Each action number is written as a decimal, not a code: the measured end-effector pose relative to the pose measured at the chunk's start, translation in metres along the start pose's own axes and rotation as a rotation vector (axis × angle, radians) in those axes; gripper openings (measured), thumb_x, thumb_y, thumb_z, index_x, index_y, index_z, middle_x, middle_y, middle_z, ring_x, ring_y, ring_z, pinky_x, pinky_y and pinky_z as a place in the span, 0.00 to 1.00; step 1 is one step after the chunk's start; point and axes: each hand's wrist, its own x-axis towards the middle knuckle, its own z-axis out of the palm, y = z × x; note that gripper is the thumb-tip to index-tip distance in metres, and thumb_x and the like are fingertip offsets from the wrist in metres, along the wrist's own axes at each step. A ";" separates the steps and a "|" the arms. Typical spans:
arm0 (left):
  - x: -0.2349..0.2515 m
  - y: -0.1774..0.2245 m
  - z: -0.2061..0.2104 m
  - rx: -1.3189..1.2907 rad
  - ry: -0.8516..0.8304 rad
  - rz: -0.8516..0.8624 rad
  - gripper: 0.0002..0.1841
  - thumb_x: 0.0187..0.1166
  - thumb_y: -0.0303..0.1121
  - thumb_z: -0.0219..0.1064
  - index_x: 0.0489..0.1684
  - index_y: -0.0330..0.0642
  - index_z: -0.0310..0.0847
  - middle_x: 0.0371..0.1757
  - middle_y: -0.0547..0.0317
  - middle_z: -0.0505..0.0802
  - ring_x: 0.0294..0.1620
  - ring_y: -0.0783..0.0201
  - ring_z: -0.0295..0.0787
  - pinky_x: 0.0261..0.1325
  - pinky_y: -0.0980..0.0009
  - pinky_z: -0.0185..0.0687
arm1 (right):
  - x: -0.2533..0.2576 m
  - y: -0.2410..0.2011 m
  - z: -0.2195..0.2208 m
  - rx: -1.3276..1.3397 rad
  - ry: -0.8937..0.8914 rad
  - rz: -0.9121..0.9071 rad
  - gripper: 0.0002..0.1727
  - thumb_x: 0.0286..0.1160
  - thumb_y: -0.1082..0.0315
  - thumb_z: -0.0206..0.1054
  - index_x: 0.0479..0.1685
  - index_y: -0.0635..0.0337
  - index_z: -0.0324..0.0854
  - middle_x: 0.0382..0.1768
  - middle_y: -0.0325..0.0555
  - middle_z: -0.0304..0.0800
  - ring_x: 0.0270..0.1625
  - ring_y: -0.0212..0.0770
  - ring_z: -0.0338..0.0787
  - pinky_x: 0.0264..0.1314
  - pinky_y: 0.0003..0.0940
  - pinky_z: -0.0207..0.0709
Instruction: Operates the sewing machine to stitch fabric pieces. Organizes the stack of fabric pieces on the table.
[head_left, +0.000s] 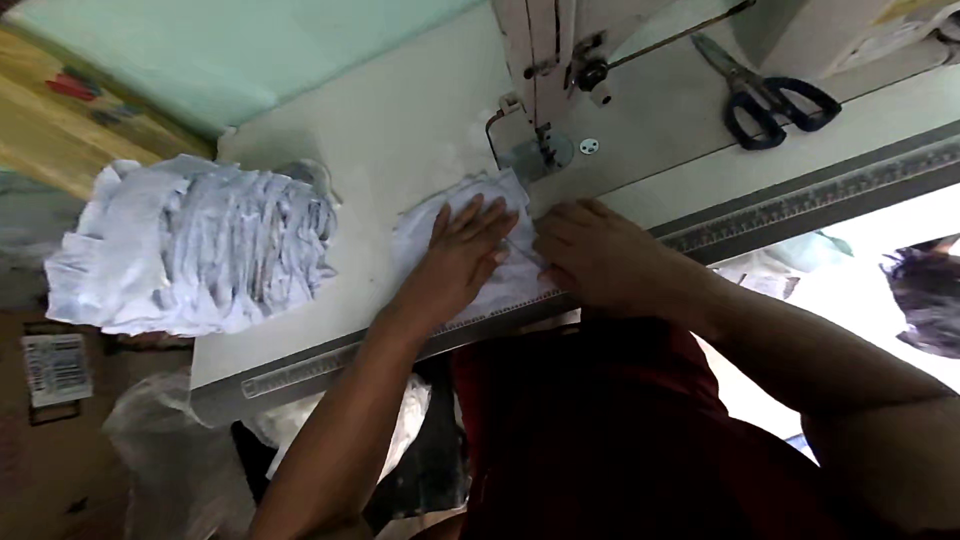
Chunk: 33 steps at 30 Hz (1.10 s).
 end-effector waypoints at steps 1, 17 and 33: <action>0.005 0.004 -0.001 -0.045 0.026 -0.016 0.27 0.94 0.44 0.43 0.87 0.45 0.69 0.89 0.56 0.73 0.95 0.52 0.54 0.93 0.37 0.37 | -0.002 0.003 -0.004 0.020 0.045 0.045 0.17 0.85 0.59 0.61 0.51 0.63 0.88 0.57 0.59 0.89 0.68 0.63 0.85 0.69 0.60 0.77; -0.069 0.014 0.022 -0.010 0.266 -0.282 0.20 0.86 0.47 0.61 0.50 0.35 0.78 0.81 0.37 0.76 0.84 0.37 0.68 0.82 0.37 0.61 | 0.054 -0.008 -0.013 0.187 -0.170 0.318 0.12 0.84 0.64 0.65 0.50 0.65 0.83 0.49 0.62 0.88 0.62 0.66 0.86 0.63 0.63 0.76; -0.043 0.014 -0.013 0.047 0.254 -0.100 0.21 0.91 0.45 0.52 0.53 0.41 0.89 0.80 0.45 0.81 0.85 0.42 0.69 0.87 0.39 0.55 | 0.028 -0.009 -0.011 0.008 0.153 0.253 0.10 0.76 0.78 0.63 0.51 0.67 0.86 0.51 0.63 0.88 0.62 0.66 0.85 0.59 0.59 0.81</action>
